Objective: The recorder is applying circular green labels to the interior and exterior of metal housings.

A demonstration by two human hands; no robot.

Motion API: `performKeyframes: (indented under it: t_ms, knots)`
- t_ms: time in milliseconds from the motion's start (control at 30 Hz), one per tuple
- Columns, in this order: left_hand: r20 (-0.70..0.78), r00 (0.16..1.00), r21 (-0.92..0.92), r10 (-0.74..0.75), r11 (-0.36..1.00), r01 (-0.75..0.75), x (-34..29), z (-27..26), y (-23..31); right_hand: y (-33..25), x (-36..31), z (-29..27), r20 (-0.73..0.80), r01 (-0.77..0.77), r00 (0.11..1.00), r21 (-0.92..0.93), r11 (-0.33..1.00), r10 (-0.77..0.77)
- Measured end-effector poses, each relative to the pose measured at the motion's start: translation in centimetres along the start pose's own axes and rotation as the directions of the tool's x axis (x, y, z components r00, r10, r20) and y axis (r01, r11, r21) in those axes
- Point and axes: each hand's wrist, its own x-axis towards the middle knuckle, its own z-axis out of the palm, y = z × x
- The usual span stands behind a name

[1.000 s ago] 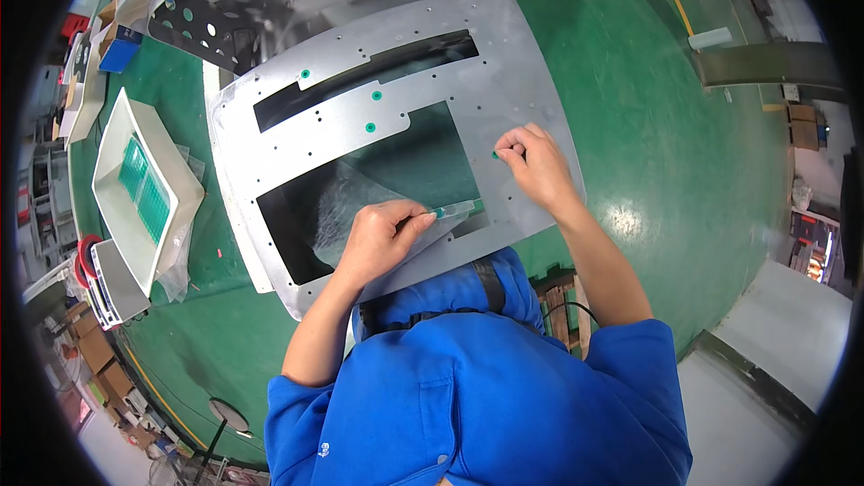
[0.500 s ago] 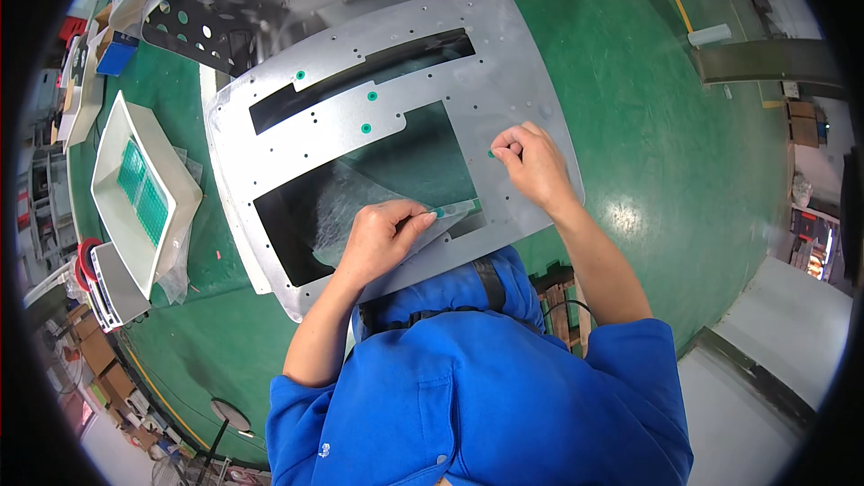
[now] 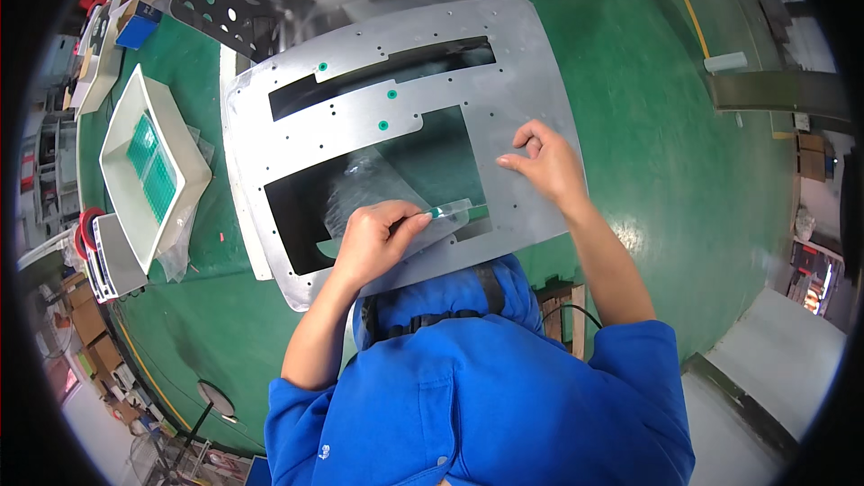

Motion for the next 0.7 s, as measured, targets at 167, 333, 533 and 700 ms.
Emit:
performKeyframes:
  t_ms: [167,333,533,700]
  knots:
    - [-0.061,0.994,0.017,0.086,0.996,-0.085,-2.8,-1.6,2.2,2.7,1.2,-0.1,-0.174,0.201,0.969,0.136,0.970,-0.177]
    - [-0.073,0.987,0.082,0.146,0.987,-0.140,-8.4,-3.2,4.3,-8.6,-10.5,0.2,0.215,0.483,0.739,0.492,0.725,-0.638]
    - [-0.017,0.985,-0.009,0.171,0.985,-0.171,-15.2,-3.6,2.1,-8.8,-17.6,5.0,0.445,0.041,0.811,0.606,0.794,-0.381]
    - [-0.034,0.967,0.007,0.254,0.967,-0.253,-19.0,-2.7,-0.1,-7.9,-21.4,8.2,0.327,0.196,0.830,0.586,0.786,-0.451]
